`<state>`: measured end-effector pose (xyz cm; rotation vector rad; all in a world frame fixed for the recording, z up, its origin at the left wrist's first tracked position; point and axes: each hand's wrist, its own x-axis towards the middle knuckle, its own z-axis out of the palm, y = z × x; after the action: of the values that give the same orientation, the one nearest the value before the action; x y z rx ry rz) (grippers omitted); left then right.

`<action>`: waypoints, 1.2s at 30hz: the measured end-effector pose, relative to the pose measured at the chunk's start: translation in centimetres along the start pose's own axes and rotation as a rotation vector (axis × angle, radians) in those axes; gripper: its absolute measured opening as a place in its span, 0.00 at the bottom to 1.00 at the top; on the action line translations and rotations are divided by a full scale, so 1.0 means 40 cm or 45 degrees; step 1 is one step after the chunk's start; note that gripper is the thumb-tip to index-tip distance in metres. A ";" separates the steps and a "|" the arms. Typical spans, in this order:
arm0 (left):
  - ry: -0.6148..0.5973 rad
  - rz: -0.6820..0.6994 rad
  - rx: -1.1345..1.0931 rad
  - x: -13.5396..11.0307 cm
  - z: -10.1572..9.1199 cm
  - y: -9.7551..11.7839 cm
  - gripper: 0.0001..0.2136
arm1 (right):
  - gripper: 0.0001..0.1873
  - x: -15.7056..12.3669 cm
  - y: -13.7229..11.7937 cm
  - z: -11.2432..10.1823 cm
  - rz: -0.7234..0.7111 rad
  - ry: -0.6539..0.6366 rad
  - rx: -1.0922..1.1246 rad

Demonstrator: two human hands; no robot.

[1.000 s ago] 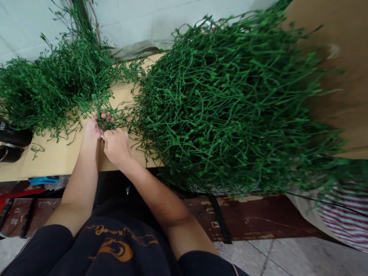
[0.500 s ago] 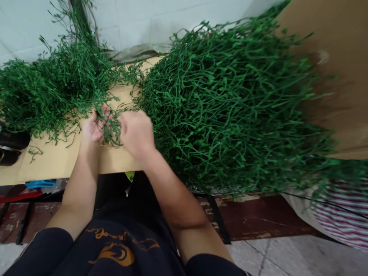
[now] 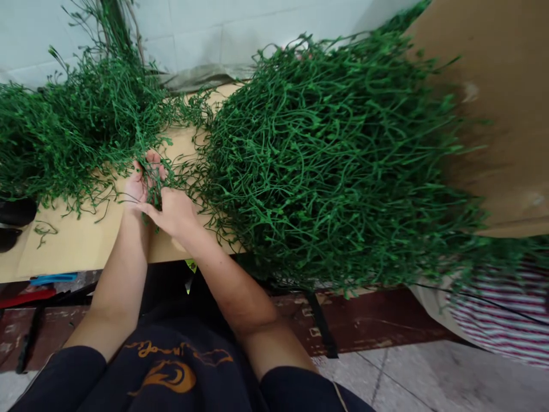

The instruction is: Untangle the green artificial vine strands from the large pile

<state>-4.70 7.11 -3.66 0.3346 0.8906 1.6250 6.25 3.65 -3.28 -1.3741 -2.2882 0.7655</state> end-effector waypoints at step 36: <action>-0.118 0.119 -0.453 0.013 -0.033 0.018 0.15 | 0.33 -0.015 0.050 0.022 0.030 0.257 0.355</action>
<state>-6.20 7.08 -4.19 0.2024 0.5091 1.8015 7.43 3.64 -5.22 -1.2877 -1.9323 0.8731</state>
